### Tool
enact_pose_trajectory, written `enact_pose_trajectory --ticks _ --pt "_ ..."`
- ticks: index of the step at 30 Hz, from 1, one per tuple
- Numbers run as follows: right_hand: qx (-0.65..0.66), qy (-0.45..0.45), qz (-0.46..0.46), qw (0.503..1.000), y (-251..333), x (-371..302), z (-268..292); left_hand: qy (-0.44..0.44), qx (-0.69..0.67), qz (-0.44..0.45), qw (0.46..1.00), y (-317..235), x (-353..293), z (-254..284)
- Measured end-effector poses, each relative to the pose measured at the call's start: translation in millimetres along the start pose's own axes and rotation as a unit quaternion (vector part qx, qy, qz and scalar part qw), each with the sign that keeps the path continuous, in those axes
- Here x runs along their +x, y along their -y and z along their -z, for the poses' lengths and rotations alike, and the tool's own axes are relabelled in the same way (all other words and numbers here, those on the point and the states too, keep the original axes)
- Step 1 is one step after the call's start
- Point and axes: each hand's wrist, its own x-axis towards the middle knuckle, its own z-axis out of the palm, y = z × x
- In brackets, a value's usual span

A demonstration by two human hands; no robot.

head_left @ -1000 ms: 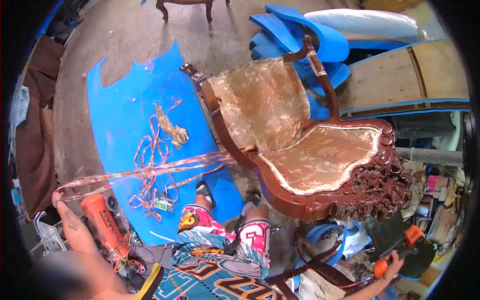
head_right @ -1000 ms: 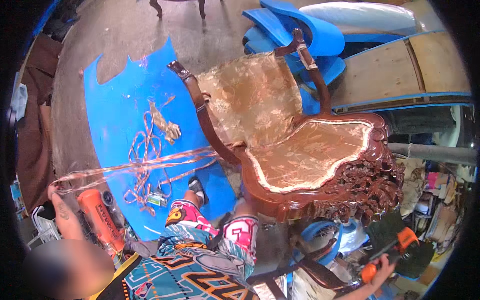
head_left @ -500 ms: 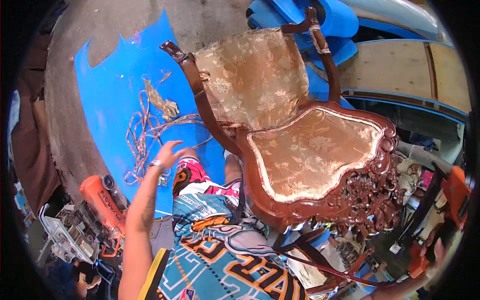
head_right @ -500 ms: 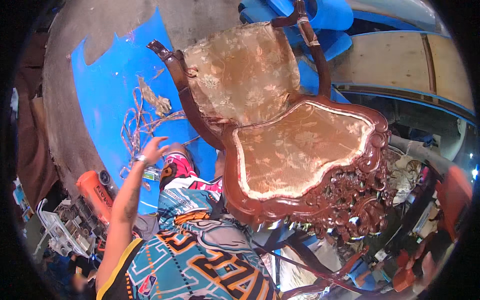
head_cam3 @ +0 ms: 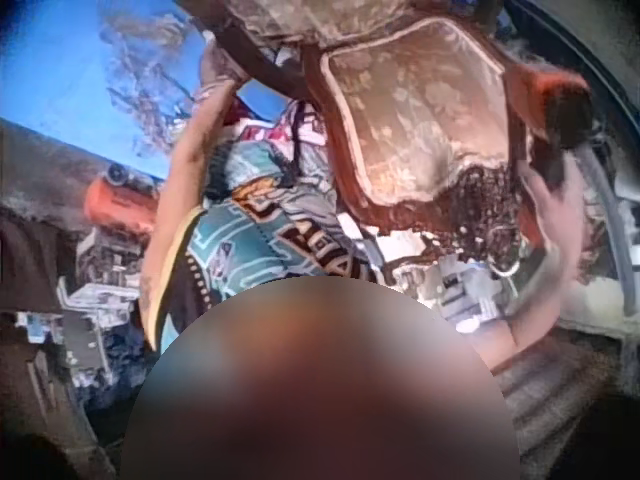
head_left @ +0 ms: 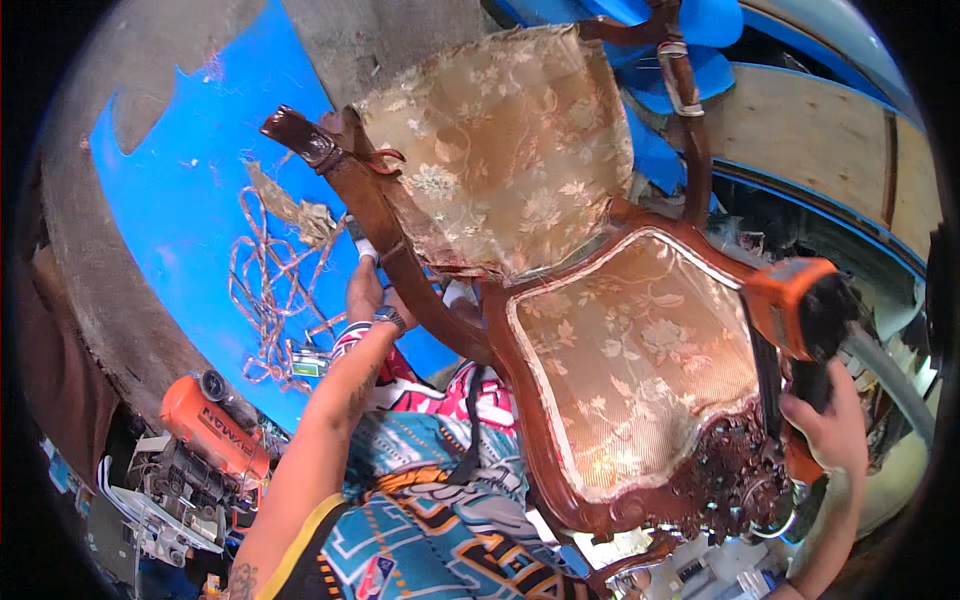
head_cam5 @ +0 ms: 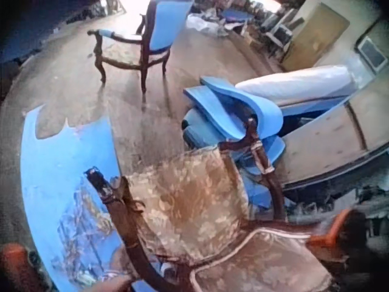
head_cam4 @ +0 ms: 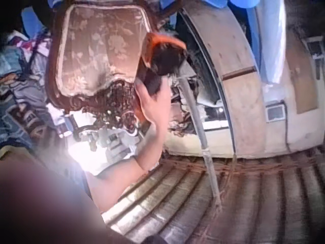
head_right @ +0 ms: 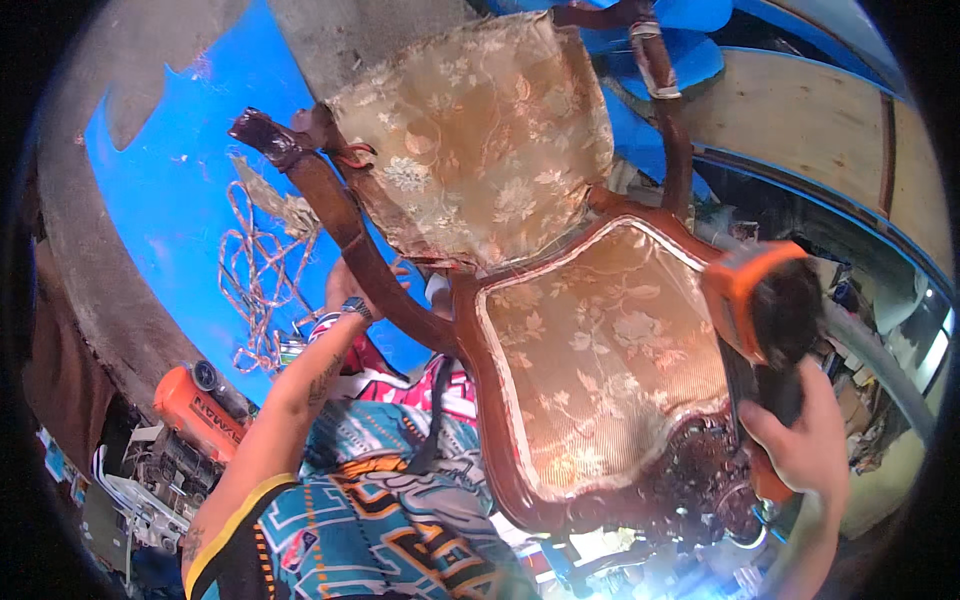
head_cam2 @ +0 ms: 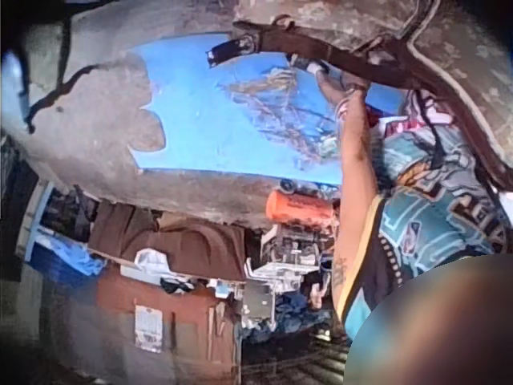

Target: Reupholstering a wooden chair by attaching fabric strips and padding using a pneumatic staple gun.

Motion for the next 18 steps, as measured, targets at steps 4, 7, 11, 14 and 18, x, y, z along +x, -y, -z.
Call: enact_pose_trajectory --ticks 4,7,11,14,18 --pt "-0.068 0.119 0.068 0.988 37 130 -75 0.028 -0.088 -0.061 0.994 -14 29 -28" --pt "-0.15 0.143 0.101 0.973 65 218 -145 0.073 -0.187 -0.073 0.977 -20 58 -55" --pt "-0.211 0.09 0.175 0.958 54 316 -241 0.169 -0.039 -0.103 0.98 -38 80 -76" --pt "-0.238 -0.032 0.246 0.939 42 369 -302 0.122 0.02 -0.099 0.987 -26 96 -85" --pt "-0.3 -0.078 0.252 0.917 31 402 -346 0.151 0.027 -0.125 0.98 -23 102 -85"
